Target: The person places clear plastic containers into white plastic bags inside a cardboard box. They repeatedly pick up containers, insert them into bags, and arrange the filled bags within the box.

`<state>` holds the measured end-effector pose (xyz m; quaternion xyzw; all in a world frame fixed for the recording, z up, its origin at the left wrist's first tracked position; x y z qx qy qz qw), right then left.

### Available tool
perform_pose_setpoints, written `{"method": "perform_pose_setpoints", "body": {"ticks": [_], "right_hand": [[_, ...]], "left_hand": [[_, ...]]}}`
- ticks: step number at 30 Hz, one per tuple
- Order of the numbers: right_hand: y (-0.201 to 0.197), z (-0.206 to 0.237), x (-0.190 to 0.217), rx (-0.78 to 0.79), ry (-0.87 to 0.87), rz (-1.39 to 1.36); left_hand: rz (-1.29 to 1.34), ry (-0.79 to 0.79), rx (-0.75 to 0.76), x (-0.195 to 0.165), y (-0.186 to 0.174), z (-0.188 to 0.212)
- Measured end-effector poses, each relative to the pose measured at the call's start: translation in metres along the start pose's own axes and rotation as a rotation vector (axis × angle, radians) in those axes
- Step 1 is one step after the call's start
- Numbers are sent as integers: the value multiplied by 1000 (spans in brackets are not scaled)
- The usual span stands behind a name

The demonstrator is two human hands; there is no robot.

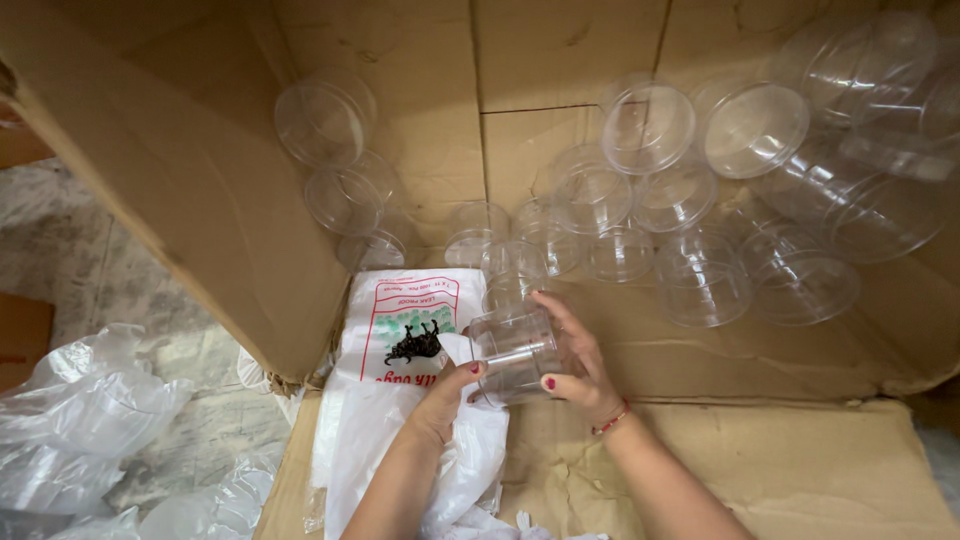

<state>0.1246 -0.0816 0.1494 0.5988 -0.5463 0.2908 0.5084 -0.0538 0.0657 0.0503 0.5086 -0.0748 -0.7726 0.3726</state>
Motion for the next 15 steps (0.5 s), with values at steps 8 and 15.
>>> {"method": "perform_pose_setpoints", "body": {"ticks": [8,15], "right_hand": [[-1,4,-17,27,12,54],[-14,9,-22,42,9,203]], "left_hand": [[63,-5,4,15,-15,-5],[50,-23,13,21,-12,-12]]}}
Point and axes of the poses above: each hand's wrist, its own z-axis away from the middle knuckle, its own y-axis out of the palm, x = y × z, the point moved 1 cm from there along -z, towards the middle knuckle, and after that the axes turned 14 degrees about x, right-handed, at the moved point
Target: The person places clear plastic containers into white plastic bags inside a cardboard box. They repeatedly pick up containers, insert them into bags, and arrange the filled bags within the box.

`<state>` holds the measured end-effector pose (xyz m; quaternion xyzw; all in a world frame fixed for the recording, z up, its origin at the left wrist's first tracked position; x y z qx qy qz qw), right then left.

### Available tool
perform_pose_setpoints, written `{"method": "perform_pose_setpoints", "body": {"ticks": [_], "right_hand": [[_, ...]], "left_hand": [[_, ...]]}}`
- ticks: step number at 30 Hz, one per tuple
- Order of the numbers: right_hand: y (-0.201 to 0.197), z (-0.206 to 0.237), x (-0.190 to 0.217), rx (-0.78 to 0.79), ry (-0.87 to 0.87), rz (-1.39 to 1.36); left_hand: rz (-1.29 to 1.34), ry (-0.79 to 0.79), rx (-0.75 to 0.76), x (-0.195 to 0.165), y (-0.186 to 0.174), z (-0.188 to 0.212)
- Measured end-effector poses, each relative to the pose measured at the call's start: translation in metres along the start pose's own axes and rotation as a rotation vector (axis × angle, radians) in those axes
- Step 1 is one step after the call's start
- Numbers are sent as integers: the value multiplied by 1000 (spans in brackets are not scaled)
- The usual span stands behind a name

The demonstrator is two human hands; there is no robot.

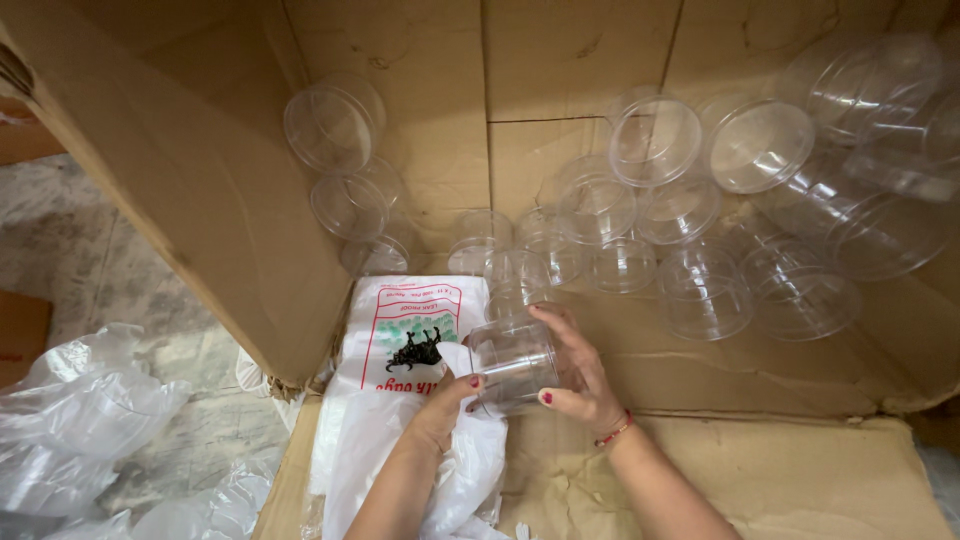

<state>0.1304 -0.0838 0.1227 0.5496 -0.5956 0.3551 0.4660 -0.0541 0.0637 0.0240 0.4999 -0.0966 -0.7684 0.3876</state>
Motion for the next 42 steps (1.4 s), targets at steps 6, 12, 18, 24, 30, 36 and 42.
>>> {"method": "perform_pose_setpoints", "body": {"ticks": [6,12,18,24,30,36,42], "right_hand": [[-10,2,-5,-5,3,-1],[-16,1,-5,-38,-10,86],[-22,0,0,-32,-26,14],[-31,5,2,-3,-7,146],[-37,4,1,-109,-21,-44],[-35,-7,9,-89,-38,-3],[-37,-13,17,-76,-35,21]], "left_hand": [[-18,55,-14,-2,7,-3],[-8,67,54,3,1,-18],[39,58,31,-4,16,-15],[-51,76,-18,9,10,-23],[-77,140,-16,36,-24,-46],[65,32,39,14,-8,-50],[-6,50,53,-7,16,-41]]}}
Point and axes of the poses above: each hand's wrist, its own z-axis away from the middle knuckle, its own y-axis out of the palm, x = y × z, the point moved 1 cm from there along -z, towards the middle knuckle, and after that the axes turned 14 degrees about x, right-handed, at the moved point
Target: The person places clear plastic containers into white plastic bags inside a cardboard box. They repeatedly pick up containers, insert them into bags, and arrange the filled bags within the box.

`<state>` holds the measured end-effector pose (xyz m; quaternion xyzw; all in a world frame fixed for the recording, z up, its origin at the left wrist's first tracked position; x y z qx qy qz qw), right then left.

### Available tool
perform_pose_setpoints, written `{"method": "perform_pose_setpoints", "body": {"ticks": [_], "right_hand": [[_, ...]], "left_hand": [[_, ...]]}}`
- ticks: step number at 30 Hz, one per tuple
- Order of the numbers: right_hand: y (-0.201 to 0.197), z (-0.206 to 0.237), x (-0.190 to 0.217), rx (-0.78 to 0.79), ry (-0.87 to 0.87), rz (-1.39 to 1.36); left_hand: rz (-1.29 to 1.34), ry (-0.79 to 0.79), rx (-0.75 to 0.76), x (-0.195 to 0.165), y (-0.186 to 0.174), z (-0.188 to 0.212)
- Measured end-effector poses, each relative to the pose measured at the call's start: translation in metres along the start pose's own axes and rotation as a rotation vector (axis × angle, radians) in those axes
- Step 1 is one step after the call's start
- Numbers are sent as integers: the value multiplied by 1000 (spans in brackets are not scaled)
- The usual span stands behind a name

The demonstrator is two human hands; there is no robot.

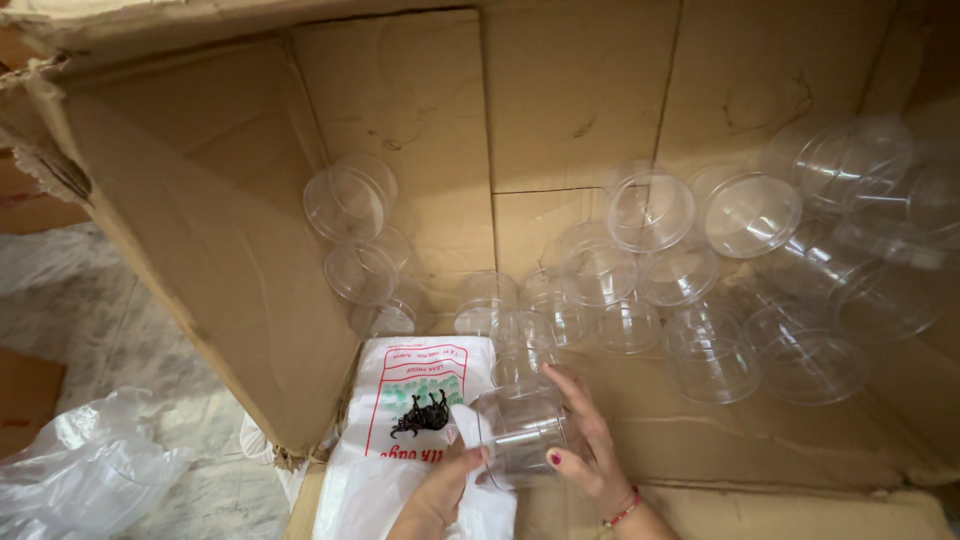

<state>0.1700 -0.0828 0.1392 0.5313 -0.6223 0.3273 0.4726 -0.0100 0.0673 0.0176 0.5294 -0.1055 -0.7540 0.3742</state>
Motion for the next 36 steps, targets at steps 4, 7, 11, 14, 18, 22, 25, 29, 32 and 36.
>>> {"method": "perform_pose_setpoints", "body": {"ticks": [4,7,11,14,18,22,25,29,32,36], "right_hand": [[-3,2,0,-65,47,-162],[-5,6,-1,-115,65,-150],[-5,11,2,-74,14,-119],[-5,11,5,-14,21,-13],[-11,9,11,-5,-11,17],[-19,11,17,8,-16,-22],[-23,15,20,-6,35,24],[-27,23,22,-9,43,-14],[-28,26,20,6,36,-127],[-23,26,14,19,41,-234]], "left_hand": [[-66,0,79,7,0,-2],[-56,4,65,15,-3,-4],[22,-20,53,19,-2,-5],[183,-44,-9,13,7,-2],[159,31,142,-8,33,4],[63,60,269,-29,60,14],[96,43,235,-30,69,17],[51,27,92,-15,68,16],[-172,101,40,-5,60,12],[-109,11,2,1,50,14]]}}
Point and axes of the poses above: each hand's wrist, its own z-axis away from the middle knuckle, its own y-axis out of the palm, x = y × z, the point moved 1 cm from there along -z, towards the middle knuckle, and after that the axes turned 14 degrees about x, right-handed, at the moved point
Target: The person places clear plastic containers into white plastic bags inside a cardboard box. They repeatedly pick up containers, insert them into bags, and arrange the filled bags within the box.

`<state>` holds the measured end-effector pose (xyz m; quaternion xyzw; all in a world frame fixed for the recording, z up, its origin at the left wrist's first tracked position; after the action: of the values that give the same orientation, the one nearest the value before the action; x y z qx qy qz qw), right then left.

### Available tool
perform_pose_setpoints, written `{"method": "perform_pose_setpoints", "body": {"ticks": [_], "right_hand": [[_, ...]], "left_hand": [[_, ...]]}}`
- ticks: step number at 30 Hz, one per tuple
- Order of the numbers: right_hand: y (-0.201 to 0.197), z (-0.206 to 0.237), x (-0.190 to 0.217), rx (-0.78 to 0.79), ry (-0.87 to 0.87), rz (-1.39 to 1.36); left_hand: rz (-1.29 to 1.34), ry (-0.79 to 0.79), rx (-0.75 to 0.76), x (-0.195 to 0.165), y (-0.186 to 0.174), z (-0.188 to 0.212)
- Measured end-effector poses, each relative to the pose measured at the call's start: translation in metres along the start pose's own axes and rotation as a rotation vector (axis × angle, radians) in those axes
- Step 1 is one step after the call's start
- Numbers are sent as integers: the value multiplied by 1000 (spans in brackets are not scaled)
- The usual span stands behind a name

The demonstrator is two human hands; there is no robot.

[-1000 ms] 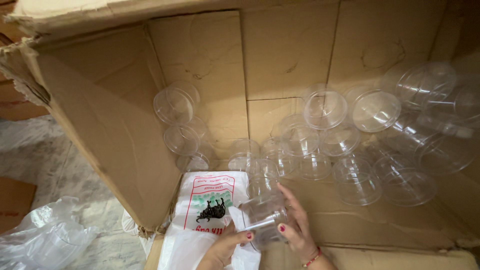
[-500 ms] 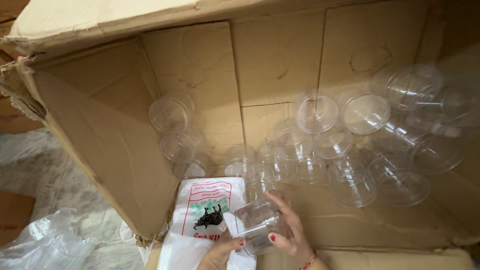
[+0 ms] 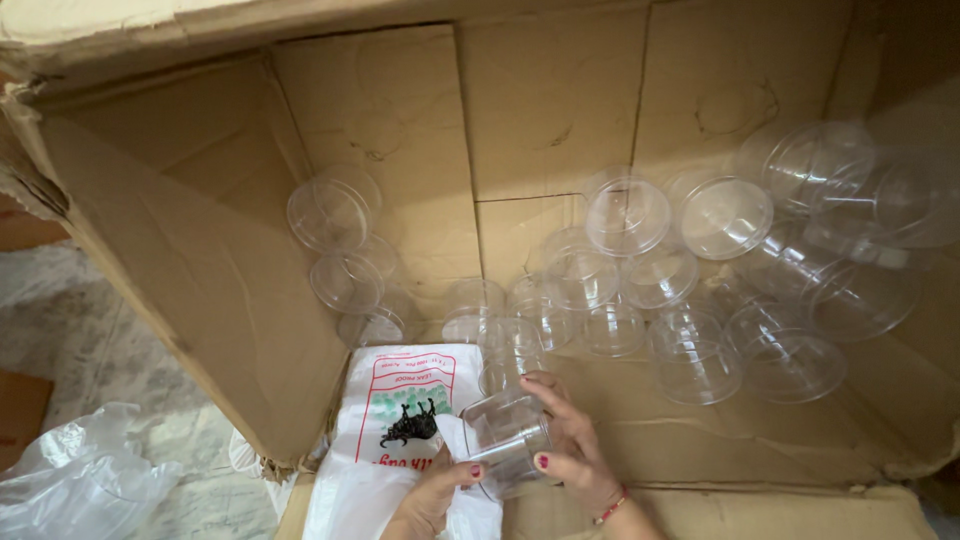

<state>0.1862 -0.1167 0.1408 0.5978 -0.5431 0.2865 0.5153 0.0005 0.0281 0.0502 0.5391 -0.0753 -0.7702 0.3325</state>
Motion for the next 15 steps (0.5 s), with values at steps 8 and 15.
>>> {"method": "perform_pose_setpoints", "body": {"ticks": [8,15], "right_hand": [[5,-8,-16,-12,3,-40],[14,-14,-32,4,-67,116]], "left_hand": [[-40,-10,-53,9,-27,-7],[20,8,-15,33,-60,-12]]}}
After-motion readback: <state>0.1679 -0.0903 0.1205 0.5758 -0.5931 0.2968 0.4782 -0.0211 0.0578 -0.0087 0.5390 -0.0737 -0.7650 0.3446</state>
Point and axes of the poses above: each hand's wrist, its own z-axis away from the middle knuckle, its own y-axis out of the palm, x = y × z, the point moved 1 cm from there along -z, towards the middle knuckle, and after that the axes turned 14 degrees about x, right-handed, at the moved point
